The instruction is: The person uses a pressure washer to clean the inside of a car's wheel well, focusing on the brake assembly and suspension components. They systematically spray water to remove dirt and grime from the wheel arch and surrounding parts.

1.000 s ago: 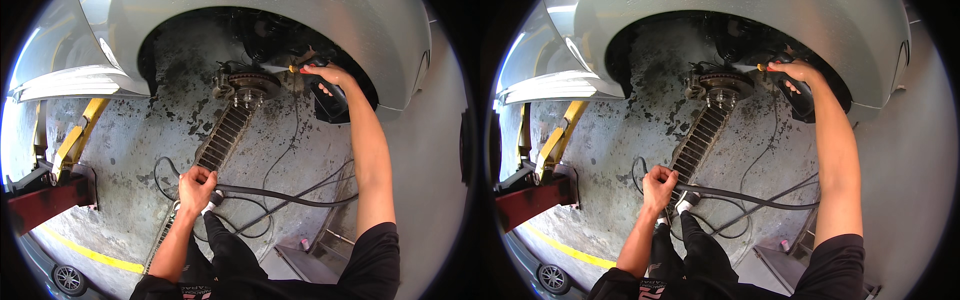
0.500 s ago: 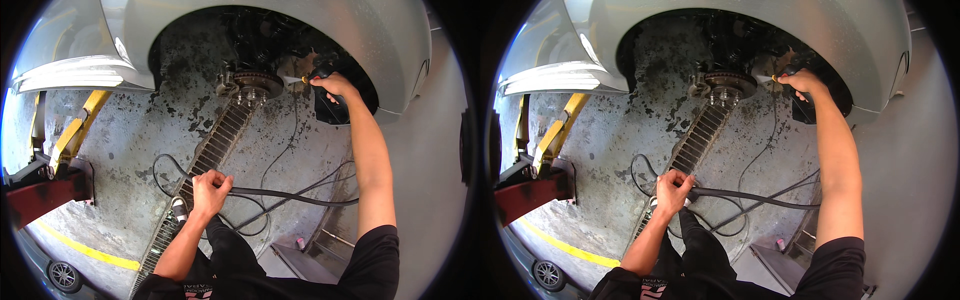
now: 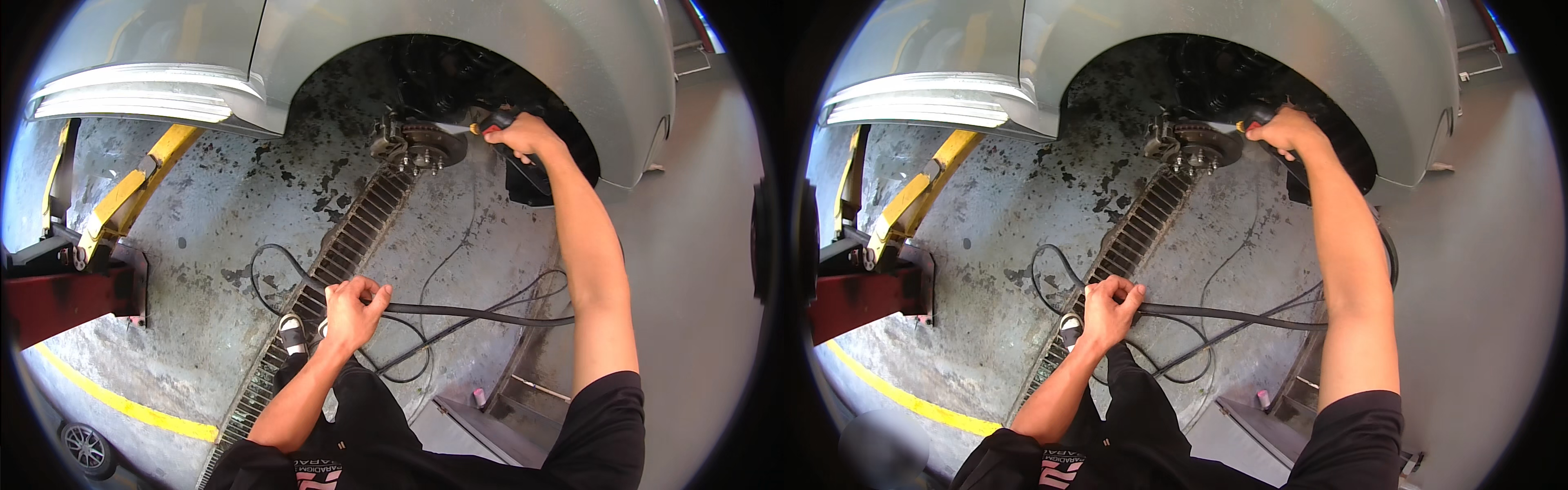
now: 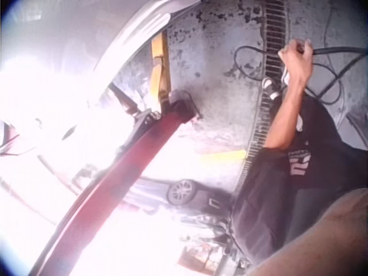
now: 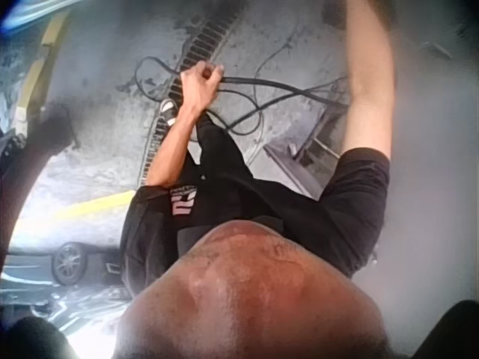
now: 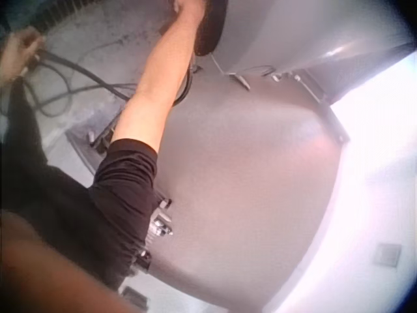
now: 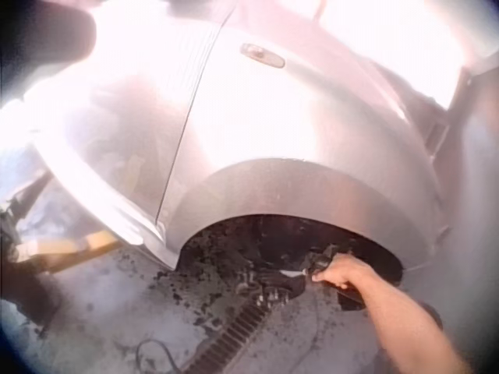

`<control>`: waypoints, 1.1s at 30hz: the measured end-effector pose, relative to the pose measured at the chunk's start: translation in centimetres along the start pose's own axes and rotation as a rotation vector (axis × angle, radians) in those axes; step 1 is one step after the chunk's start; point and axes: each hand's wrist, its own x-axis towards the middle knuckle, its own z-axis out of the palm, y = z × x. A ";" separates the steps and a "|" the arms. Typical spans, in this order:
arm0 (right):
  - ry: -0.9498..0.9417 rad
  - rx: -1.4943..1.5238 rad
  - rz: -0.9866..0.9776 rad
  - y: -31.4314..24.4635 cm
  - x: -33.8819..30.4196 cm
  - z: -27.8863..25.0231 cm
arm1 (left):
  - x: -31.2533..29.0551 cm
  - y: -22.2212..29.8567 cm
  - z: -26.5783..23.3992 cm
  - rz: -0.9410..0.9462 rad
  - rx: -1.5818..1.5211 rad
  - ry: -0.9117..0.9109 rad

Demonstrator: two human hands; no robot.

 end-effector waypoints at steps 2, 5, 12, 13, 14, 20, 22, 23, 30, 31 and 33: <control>0.038 -0.061 -0.042 -1.5 -0.7 0.5 | -0.5 -0.4 -0.6 -0.055 -0.056 0.006; -0.033 -0.085 -0.064 -4.4 -2.4 0.9 | -1.4 -1.0 -2.0 -0.055 -0.060 0.001; 0.119 -0.205 -0.100 -6.8 -4.4 1.7 | -3.3 -2.1 -3.9 -0.014 -0.018 0.026; 0.091 -0.177 -0.076 -7.2 -4.9 1.5 | -3.5 -2.1 -4.2 -0.051 -0.042 0.004; 0.064 -0.148 -0.051 -7.3 -5.5 1.2 | -3.7 -2.2 -4.4 -0.087 -0.066 -0.018; 0.094 -0.127 0.002 -4.2 -6.0 1.5 | -4.4 -1.8 -4.3 -0.078 -0.032 -0.064; 0.093 -0.126 0.041 -3.1 -6.1 1.4 | -4.8 -1.5 -4.1 -0.083 -0.033 -0.082; 0.085 -0.122 0.072 -2.5 -6.2 1.4 | -4.9 -1.4 -4.0 -0.085 -0.033 -0.091; 0.091 -0.121 0.124 1.1 -6.5 2.2 | -5.5 -1.4 -2.8 -0.081 -0.042 -0.127; 0.092 -0.104 0.127 1.0 -6.8 2.2 | -5.5 -1.5 -2.5 -0.065 -0.049 -0.115; 0.091 -0.070 0.137 0.4 -7.7 1.9 | -5.6 -1.6 -2.1 -0.047 -0.051 -0.107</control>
